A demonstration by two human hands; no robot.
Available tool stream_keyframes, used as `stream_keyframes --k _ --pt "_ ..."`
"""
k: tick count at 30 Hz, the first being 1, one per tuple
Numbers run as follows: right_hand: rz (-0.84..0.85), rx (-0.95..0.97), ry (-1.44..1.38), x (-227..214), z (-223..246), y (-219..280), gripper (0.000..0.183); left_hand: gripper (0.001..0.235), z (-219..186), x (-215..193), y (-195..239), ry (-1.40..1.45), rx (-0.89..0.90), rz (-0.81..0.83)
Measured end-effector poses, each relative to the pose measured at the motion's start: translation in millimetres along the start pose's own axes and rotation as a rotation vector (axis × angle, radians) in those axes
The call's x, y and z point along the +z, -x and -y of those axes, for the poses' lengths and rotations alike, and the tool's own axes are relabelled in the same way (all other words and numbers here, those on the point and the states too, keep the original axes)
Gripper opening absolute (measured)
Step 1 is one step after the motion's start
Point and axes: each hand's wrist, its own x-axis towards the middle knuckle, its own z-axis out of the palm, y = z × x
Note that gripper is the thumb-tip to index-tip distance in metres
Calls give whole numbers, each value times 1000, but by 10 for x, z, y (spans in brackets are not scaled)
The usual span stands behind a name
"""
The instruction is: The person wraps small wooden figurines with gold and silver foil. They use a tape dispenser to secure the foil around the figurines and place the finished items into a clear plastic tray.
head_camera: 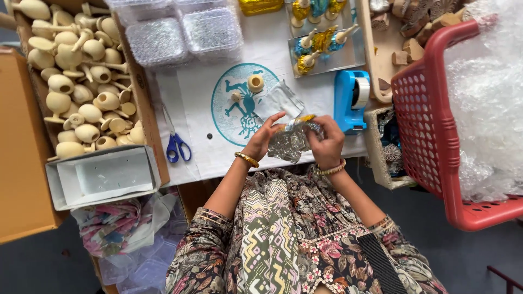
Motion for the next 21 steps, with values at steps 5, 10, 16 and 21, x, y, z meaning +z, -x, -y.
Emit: stream_keyframes --k 5,10,16,21 --pt "18 -58 -209 294 -194 -171 25 110 -19 -273 301 314 128 -78" --pt "6 300 -279 655 -571 -211 24 106 -161 -297 387 -8 95 -324" --pt "14 228 -333 980 -1125 -203 24 84 13 -763 380 -422 -79 -587" --pt "89 245 -150 1218 -1837 -187 26 54 -251 -664 247 -889 228 -981"
